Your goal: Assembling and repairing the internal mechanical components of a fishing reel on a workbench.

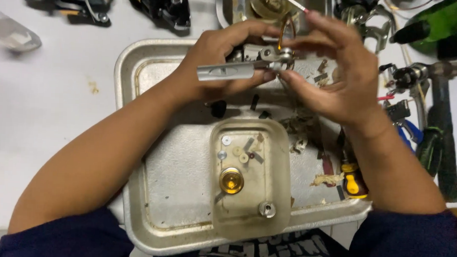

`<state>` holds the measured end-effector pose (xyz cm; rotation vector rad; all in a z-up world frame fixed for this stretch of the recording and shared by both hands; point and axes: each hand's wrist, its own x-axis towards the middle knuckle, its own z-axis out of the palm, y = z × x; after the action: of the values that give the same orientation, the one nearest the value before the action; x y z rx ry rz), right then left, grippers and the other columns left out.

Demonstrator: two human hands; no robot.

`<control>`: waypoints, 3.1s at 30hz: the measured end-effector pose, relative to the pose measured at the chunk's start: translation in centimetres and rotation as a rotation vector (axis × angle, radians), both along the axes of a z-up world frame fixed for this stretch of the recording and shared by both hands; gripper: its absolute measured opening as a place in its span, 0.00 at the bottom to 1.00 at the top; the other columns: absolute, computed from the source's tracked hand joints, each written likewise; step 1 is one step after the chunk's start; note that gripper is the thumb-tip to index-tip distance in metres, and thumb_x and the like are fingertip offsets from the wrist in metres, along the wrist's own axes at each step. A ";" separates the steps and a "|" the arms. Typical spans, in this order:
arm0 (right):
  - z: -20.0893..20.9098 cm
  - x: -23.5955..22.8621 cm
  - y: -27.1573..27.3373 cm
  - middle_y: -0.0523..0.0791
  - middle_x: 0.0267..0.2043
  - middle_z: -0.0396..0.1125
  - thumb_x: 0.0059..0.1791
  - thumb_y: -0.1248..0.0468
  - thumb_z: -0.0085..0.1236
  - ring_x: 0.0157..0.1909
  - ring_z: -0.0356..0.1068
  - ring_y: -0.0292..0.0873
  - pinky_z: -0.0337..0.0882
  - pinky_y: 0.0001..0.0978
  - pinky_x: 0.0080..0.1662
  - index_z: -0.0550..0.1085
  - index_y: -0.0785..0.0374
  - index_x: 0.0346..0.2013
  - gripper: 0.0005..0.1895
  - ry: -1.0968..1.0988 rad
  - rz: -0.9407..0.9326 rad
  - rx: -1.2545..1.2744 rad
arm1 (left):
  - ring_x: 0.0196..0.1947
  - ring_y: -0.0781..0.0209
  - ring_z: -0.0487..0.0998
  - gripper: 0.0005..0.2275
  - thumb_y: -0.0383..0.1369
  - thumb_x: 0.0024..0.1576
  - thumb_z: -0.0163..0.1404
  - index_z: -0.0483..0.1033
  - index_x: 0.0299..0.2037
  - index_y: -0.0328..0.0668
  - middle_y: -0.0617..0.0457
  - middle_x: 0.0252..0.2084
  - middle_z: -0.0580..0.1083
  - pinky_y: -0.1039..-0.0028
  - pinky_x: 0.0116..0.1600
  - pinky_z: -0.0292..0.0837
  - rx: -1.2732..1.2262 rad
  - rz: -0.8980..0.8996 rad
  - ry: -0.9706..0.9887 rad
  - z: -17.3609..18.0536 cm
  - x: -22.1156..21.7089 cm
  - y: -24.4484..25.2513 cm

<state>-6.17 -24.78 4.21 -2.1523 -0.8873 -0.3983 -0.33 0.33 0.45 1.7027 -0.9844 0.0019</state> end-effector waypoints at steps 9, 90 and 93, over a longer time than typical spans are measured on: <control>6.3 -5.1 -0.1 0.56 0.45 0.75 0.57 0.71 0.75 0.47 0.69 0.56 0.67 0.50 0.51 0.82 0.71 0.45 0.07 -0.094 0.053 -0.539 | 0.28 0.55 0.76 0.18 0.53 0.65 0.50 0.80 0.38 0.49 0.53 0.28 0.76 0.63 0.28 0.62 0.308 0.204 -0.115 -0.6 1.3 0.1; -2.0 -7.2 -9.1 0.47 0.30 0.74 0.51 0.62 0.58 0.30 0.69 0.46 0.66 0.41 0.36 0.80 0.65 0.31 0.10 0.318 -0.697 -0.517 | 0.54 0.60 0.73 0.16 0.30 0.61 0.58 0.71 0.59 0.42 0.51 0.55 0.72 0.72 0.59 0.68 -0.056 0.074 0.124 -0.6 0.7 1.6; -0.6 -7.3 -8.6 0.45 0.36 0.76 0.48 0.68 0.58 0.39 0.74 0.41 0.69 0.36 0.47 0.79 0.66 0.33 0.04 0.263 -0.695 -0.338 | 0.49 0.63 0.73 0.17 0.32 0.61 0.58 0.72 0.59 0.42 0.52 0.53 0.72 0.76 0.54 0.67 -0.078 0.076 0.109 -0.8 1.0 1.3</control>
<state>-13.44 -33.36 3.65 -2.7180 -0.0319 -0.2984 0.64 1.67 -0.38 1.6498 -0.8281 -0.0025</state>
